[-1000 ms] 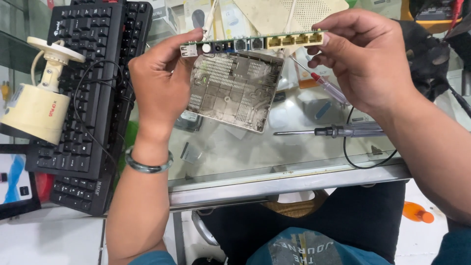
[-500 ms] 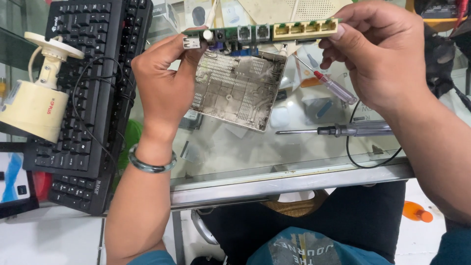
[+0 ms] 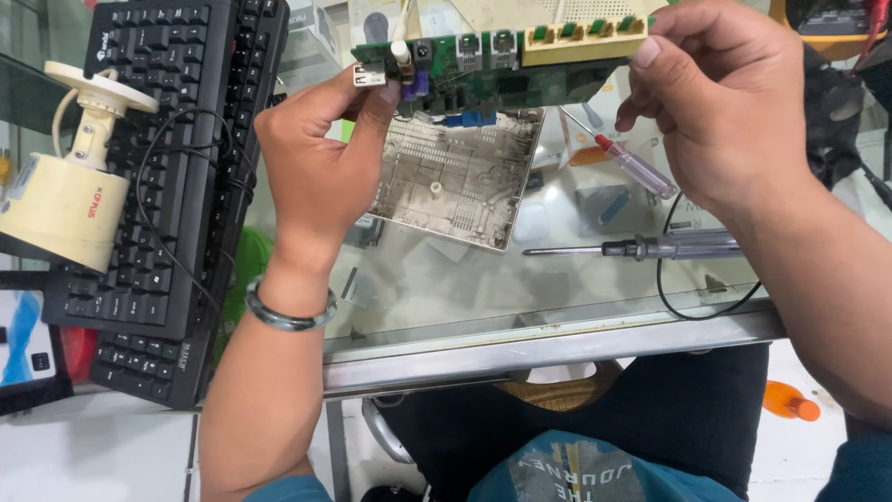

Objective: The person disassembles a white wireless router using a screwdriver, removes the circuit board, and cleans it with a brush. The person then reassembles the router.

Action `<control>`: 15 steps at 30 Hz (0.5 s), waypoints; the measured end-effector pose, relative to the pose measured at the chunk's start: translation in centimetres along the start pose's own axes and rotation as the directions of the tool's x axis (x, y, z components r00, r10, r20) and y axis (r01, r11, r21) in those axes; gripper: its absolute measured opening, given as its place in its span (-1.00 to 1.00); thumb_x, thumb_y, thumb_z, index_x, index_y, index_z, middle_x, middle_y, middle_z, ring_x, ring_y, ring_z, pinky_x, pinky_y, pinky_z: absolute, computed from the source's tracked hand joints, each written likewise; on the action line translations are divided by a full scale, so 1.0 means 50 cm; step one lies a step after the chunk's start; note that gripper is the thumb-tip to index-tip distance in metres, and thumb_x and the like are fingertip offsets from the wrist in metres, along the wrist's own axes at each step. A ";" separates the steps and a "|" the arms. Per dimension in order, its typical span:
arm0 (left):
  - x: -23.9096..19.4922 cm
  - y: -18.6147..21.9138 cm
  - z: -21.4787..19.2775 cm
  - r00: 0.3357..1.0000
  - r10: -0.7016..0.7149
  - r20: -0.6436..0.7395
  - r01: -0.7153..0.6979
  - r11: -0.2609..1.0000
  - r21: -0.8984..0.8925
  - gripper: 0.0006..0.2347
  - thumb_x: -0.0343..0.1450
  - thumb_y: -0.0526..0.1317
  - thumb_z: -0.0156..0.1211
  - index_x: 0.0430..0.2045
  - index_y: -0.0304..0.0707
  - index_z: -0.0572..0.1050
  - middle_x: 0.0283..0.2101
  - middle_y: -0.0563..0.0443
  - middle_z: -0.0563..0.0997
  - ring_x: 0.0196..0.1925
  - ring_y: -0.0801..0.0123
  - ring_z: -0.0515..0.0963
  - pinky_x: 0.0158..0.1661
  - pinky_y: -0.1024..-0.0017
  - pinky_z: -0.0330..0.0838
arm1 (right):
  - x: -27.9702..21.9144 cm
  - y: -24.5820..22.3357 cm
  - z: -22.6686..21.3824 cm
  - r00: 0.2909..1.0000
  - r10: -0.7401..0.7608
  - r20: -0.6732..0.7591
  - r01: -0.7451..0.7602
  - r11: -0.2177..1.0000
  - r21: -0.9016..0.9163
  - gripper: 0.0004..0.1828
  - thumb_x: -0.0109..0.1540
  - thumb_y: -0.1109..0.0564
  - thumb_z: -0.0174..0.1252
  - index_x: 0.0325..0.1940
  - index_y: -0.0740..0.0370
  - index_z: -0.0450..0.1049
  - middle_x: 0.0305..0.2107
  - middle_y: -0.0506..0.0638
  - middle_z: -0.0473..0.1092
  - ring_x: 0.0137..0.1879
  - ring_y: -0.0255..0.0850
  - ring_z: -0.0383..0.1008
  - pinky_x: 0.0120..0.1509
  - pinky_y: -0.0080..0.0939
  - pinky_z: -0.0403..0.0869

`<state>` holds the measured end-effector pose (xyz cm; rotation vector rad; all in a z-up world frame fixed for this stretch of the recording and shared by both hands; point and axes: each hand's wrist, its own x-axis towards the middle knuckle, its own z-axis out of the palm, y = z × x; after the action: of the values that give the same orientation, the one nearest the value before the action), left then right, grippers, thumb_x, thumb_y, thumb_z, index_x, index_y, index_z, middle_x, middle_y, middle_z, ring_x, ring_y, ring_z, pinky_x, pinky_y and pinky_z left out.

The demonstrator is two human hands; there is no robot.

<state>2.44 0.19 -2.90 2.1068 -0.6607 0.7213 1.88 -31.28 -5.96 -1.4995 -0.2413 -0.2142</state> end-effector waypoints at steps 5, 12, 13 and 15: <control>-0.002 0.003 0.001 1.000 0.005 0.012 -0.005 1.000 0.016 -0.86 0.59 -0.33 0.22 -0.31 -0.37 0.68 -0.60 0.09 0.22 -0.46 0.41 0.07 -0.45 0.43 -0.01 | -0.003 -0.010 0.004 0.999 -0.045 0.002 0.045 0.994 -0.098 -0.83 0.52 0.06 0.20 0.07 0.19 0.43 -0.18 -0.01 0.43 -0.15 -0.25 0.51 -0.03 -0.33 0.65; 0.003 0.013 0.003 0.999 0.019 0.038 -0.016 0.997 -0.069 -0.79 0.60 -0.34 0.16 -0.45 -0.41 0.59 -0.55 0.08 0.17 -0.43 0.37 0.07 -0.40 0.42 -0.03 | -0.002 -0.018 0.020 0.998 0.059 -0.015 -0.058 0.998 0.032 -0.79 0.44 0.00 0.20 0.08 0.08 0.40 0.01 -0.09 0.49 0.14 -0.28 0.60 0.24 -0.30 0.76; 0.002 0.011 0.003 0.999 0.018 0.038 -0.015 0.997 -0.069 -0.79 0.60 -0.34 0.16 -0.45 -0.41 0.59 -0.55 0.08 0.17 -0.43 0.37 0.07 -0.40 0.42 -0.03 | -0.002 -0.018 0.021 0.998 0.059 -0.015 -0.059 0.998 0.031 -0.79 0.44 0.00 0.20 0.08 0.08 0.40 0.01 -0.09 0.49 0.14 -0.28 0.60 0.24 -0.30 0.76; 0.001 0.007 0.003 0.999 -0.011 0.042 0.013 0.998 -0.053 -0.71 0.60 -0.31 0.17 -0.59 -0.40 0.47 -0.59 0.07 0.16 -0.45 0.38 0.08 -0.40 0.42 -0.03 | -0.001 -0.017 0.023 0.997 0.071 -0.036 -0.071 0.998 0.003 -0.80 0.44 -0.02 0.22 0.02 0.10 0.42 -0.07 -0.11 0.48 0.08 -0.30 0.59 0.16 -0.32 0.77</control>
<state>2.29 -0.13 -2.73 2.0798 -0.6822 0.6481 1.55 -30.21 -5.09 -1.4985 -0.1596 -0.1840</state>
